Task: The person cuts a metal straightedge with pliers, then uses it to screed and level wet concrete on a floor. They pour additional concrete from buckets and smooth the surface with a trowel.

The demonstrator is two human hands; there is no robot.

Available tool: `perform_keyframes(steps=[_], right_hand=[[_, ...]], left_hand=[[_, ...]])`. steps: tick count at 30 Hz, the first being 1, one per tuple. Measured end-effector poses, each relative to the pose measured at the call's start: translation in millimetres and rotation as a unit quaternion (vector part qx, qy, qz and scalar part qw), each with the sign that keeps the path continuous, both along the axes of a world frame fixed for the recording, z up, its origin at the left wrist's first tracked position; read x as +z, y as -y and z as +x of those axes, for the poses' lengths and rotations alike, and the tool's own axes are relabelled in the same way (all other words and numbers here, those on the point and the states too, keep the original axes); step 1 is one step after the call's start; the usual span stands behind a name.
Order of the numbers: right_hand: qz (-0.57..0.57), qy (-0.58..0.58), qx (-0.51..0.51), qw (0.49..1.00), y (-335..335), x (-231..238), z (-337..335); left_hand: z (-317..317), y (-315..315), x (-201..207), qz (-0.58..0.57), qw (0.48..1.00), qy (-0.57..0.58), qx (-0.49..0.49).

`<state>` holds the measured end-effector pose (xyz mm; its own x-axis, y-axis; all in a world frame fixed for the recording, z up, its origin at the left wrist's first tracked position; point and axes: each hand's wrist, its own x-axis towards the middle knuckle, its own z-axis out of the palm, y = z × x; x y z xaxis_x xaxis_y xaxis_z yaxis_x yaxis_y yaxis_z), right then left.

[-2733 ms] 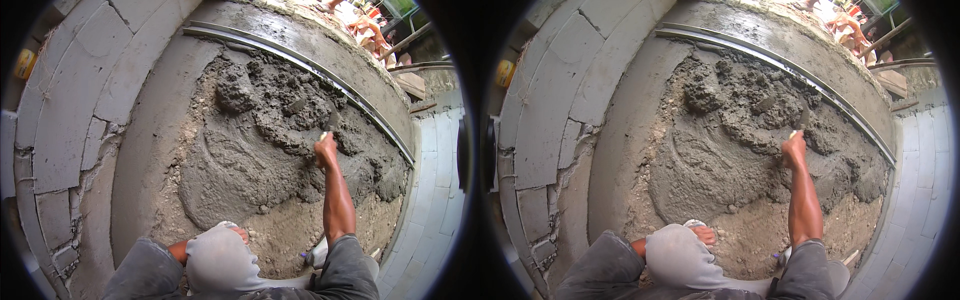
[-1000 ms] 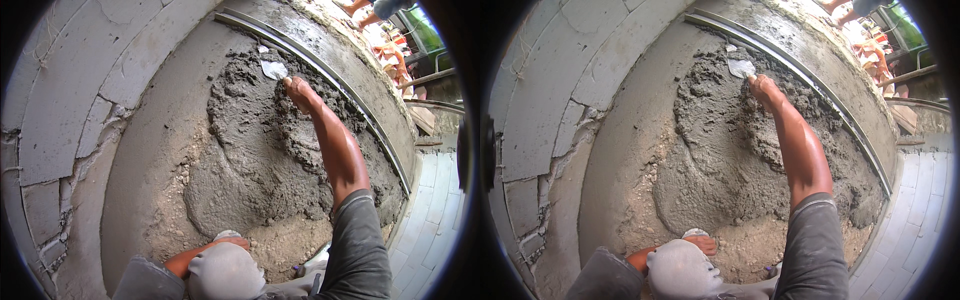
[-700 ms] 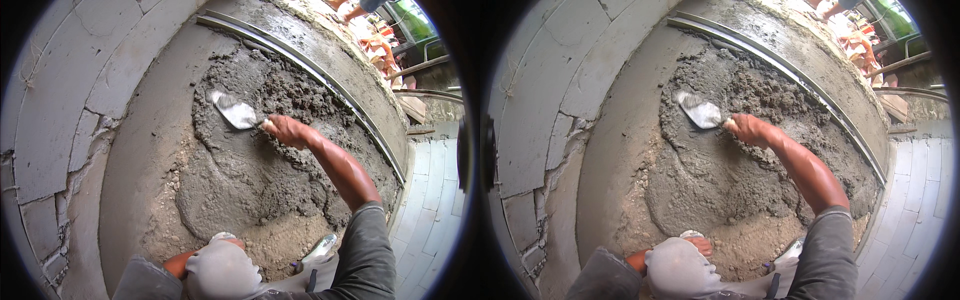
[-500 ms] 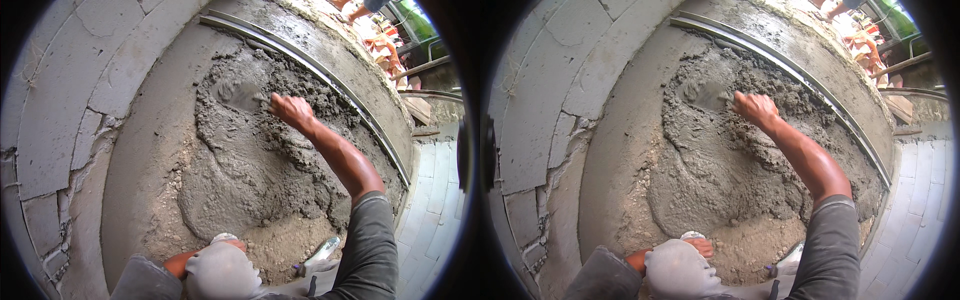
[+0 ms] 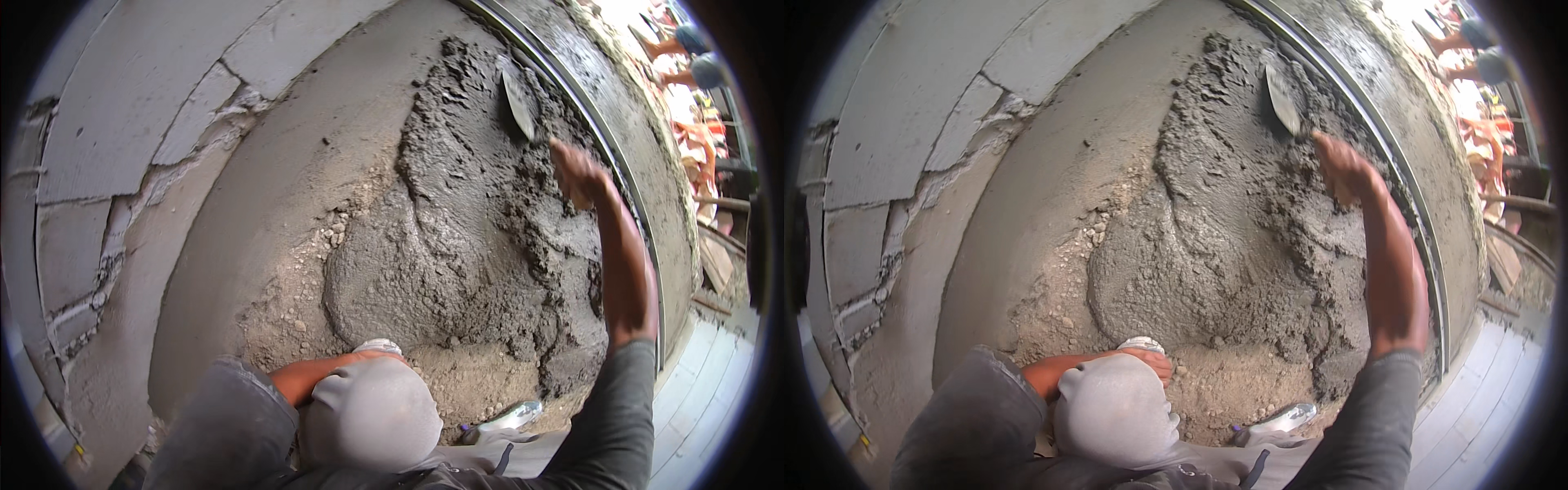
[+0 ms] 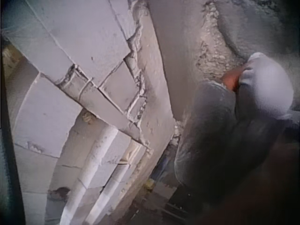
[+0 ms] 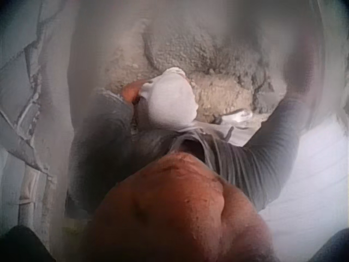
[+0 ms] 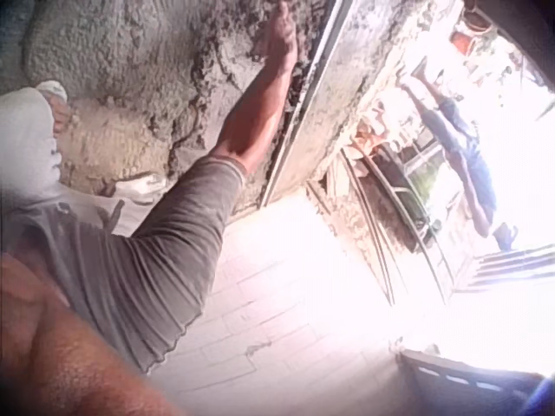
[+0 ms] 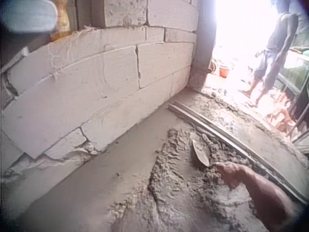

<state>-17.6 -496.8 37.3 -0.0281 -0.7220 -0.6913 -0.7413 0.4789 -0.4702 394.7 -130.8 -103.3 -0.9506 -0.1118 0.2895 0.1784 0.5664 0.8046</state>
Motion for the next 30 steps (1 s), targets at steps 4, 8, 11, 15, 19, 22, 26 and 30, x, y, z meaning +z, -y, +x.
perform_keyframes(steps=[4,8,11,15,19,22,26,30], right_hand=[[0.077,0.093,-0.01,0.993,-64.3,8.9,55.9],[0.064,0.068,0.017,0.995,-105.2,12.8,122.8],[0.09,0.092,0.023,0.991,-134.0,1.9,148.5],[0.044,0.003,0.142,0.989,-175.8,18.4,142.2],[0.028,0.021,0.262,0.964,-201.9,28.1,180.2],[0.03,-0.017,0.288,0.957,-224.1,35.9,175.0],[-0.061,-0.084,0.363,0.926,-229.6,29.7,187.3],[-0.12,-0.163,0.337,0.919,-194.8,12.5,218.7]], left_hand=[[0.2,-20.8,-35.7,0.085,0.996,-0.005,0.014],[14.6,-80.6,-104.1,0.362,0.931,0.016,0.039],[29.0,-114.7,-127.4,0.513,0.855,0.039,0.069],[-15.7,-49.6,-87.1,0.575,0.814,0.07,-0.047],[6.3,-67.3,-110.7,0.496,0.868,0.001,-0.036],[-20.0,-32.8,-57.3,0.015,0.994,-0.091,0.058],[-13.9,-19.9,-31.5,-0.117,0.985,-0.094,0.081],[-7.3,-17.1,-20.5,-0.113,0.991,-0.054,0.04]])
